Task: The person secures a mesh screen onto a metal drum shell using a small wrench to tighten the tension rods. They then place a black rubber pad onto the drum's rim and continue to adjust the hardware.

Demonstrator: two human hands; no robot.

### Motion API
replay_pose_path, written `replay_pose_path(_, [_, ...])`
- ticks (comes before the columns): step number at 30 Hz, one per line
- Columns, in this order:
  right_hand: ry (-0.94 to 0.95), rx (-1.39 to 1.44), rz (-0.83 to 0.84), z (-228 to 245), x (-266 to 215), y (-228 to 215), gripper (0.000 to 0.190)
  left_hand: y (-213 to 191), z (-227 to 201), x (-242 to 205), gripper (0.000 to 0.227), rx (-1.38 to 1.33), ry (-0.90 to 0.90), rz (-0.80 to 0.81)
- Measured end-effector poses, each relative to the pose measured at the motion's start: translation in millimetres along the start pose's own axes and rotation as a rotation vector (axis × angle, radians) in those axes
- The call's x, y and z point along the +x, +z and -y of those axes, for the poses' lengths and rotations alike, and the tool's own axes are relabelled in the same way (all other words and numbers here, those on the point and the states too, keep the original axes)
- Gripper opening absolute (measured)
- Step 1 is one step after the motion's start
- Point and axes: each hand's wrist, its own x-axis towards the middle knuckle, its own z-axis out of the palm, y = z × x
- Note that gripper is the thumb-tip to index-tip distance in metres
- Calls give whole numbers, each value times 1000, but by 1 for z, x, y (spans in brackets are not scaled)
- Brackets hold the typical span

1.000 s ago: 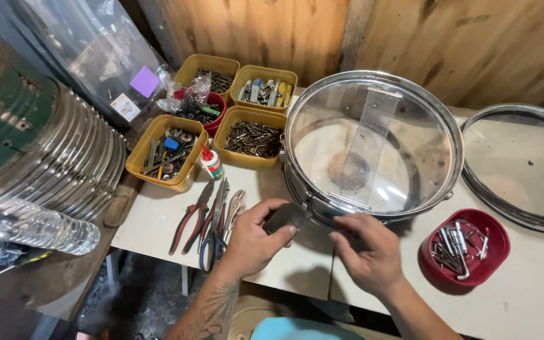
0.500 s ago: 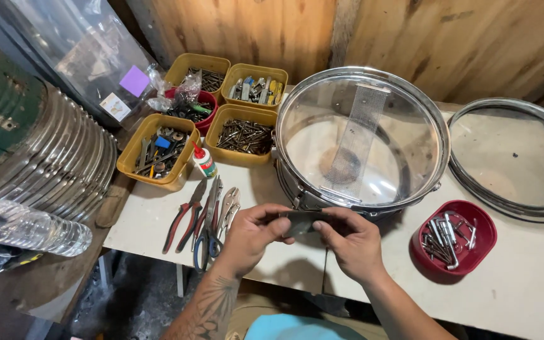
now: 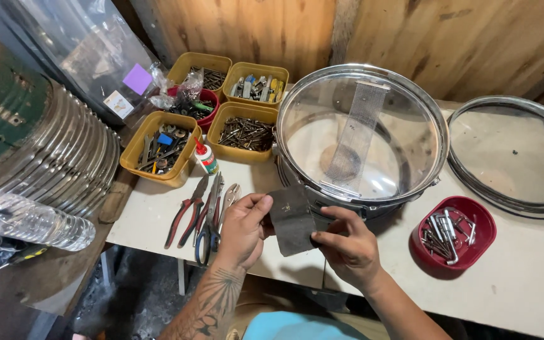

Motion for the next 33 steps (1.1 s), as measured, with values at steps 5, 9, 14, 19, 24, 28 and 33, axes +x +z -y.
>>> replay_pose_path(5, [49, 14, 115, 0, 1, -5, 28, 0, 5, -2, 12, 108, 98, 5])
replay_pose_path(9, [304, 78, 60, 8, 10, -2, 10, -3, 9, -3, 17, 263, 239, 53])
replay_pose_path(14, [880, 413, -70, -18, -19, 16, 32, 7, 6, -9, 19, 272, 156, 14])
replay_pose_path(19, [970, 574, -44, -20, -20, 20, 43, 9, -1, -21, 33, 693, 244, -86])
replay_pose_path(24, [981, 517, -51, -12, -8, 15, 61, 5, -8, -35, 21, 1209, 1082, 127])
replay_pose_path(28, [927, 525, -33, -20, -19, 21, 62, 9, -13, -49, 35, 1386, 1193, 180])
replay_pose_path(33, [795, 434, 28, -24, -23, 22, 35, 10, -14, -51, 46, 1474, 1236, 204])
